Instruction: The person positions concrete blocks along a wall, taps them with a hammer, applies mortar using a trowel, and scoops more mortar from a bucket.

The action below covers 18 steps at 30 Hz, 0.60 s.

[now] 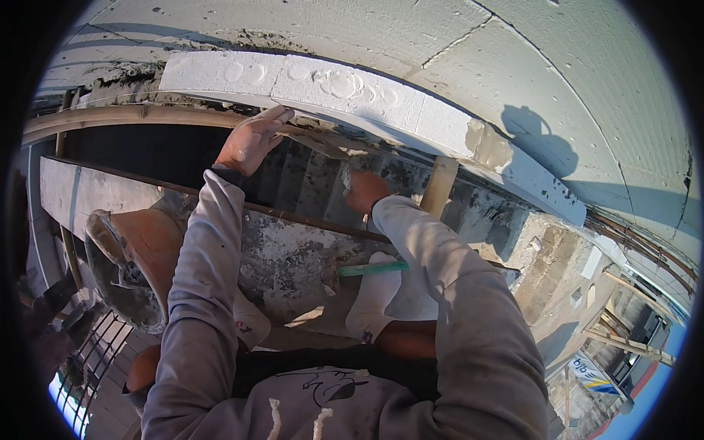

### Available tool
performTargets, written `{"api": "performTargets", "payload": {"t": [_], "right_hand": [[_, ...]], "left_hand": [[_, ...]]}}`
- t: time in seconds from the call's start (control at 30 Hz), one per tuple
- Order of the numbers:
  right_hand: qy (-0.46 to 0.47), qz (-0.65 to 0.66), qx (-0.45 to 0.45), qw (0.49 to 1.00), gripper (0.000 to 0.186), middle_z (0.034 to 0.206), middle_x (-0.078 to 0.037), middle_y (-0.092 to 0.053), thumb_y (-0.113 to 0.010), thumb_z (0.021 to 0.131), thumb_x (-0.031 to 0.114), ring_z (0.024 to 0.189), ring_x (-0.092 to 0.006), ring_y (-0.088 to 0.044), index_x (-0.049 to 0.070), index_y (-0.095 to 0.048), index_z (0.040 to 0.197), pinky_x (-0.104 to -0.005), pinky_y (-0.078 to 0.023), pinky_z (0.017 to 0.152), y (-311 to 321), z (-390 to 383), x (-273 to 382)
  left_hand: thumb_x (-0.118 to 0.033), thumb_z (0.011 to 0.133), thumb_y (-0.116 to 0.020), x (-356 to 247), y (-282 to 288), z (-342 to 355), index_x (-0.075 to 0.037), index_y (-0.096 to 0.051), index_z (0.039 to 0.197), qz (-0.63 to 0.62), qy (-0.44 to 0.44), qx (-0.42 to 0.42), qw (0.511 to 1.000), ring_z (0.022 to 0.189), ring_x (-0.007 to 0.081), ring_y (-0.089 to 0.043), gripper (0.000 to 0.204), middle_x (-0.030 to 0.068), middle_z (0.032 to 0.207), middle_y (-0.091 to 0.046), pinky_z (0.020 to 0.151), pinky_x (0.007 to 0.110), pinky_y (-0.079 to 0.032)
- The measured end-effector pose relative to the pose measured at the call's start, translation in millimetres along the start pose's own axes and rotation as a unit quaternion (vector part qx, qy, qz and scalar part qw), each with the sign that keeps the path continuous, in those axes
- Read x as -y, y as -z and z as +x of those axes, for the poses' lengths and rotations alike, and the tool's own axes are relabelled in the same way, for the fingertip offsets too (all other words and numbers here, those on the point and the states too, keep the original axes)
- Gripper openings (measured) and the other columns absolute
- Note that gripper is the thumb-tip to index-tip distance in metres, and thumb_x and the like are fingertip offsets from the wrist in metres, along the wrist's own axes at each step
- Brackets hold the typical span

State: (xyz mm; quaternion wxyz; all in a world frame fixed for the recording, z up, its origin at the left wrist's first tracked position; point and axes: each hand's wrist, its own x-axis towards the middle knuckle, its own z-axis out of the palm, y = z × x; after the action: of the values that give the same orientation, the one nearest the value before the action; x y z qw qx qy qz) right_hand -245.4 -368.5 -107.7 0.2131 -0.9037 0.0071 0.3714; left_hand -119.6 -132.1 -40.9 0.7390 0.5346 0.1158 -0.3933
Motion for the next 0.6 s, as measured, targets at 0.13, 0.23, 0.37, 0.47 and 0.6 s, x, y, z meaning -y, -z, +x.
{"api": "performTargets", "payload": {"t": [0.13,0.23,0.37,0.47,0.6], "right_hand": [[-0.006,0.03,-0.027,0.999,0.036,0.103,-0.026,-0.064,-0.063,0.076,0.022,0.099,-0.0415,-0.062,0.002,-0.06,0.106,-0.0489,-0.048,0.089,9,8,10],[-0.033,0.026,-0.04,0.998,0.037,0.106,-0.026,-0.064,-0.062,0.075,0.021,0.101,-0.0406,-0.062,0.001,-0.061,0.106,-0.048,-0.048,0.091,24,16,11],[-0.038,-0.016,-0.029,0.999,0.038,0.108,-0.026,-0.064,-0.061,0.073,0.018,0.102,-0.0401,-0.061,-0.001,-0.061,0.107,-0.0471,-0.049,0.091,34,21,7],[-0.024,-0.007,-0.064,0.998,0.037,0.106,-0.026,-0.064,-0.061,0.073,0.017,0.101,-0.0404,-0.062,-0.002,-0.062,0.106,-0.0472,-0.049,0.09,32,16,-3],[-0.016,0.022,-0.132,0.991,0.031,0.091,-0.025,-0.066,-0.062,0.072,0.018,0.089,-0.0426,-0.062,0.004,-0.063,0.1,-0.0502,-0.049,0.081,30,-10,-6]], "left_hand": [[-0.016,0.089,-0.045,3,1,0,0.006,-0.029,0.145,-0.01,-0.007,-0.021,1.0,0.141,0.0265,-0.028,0.062,0.0156,0.148,-0.039,0.116,0.042,-0.013],[-0.017,0.094,-0.04,3,4,1,0.002,-0.028,0.146,0.001,0.0,-0.008,1.0,0.143,0.0241,-0.024,0.057,0.0126,0.15,-0.036,0.116,0.044,-0.011],[-0.019,0.094,-0.041,4,2,2,0.002,-0.028,0.146,-0.005,-0.005,-0.012,1.0,0.144,0.0245,-0.022,0.058,0.0124,0.15,-0.036,0.116,0.045,-0.009],[-0.02,0.093,-0.042,3,-1,1,0.002,-0.028,0.146,-0.004,-0.006,-0.015,1.0,0.144,0.0248,-0.021,0.059,0.0125,0.15,-0.037,0.116,0.046,-0.009],[-0.018,0.092,-0.043,-1,-5,-2,0.008,-0.027,0.145,-0.004,-0.014,-0.029,0.999,0.144,0.0298,-0.021,0.061,0.0183,0.15,-0.035,0.117,0.045,-0.009]]}}
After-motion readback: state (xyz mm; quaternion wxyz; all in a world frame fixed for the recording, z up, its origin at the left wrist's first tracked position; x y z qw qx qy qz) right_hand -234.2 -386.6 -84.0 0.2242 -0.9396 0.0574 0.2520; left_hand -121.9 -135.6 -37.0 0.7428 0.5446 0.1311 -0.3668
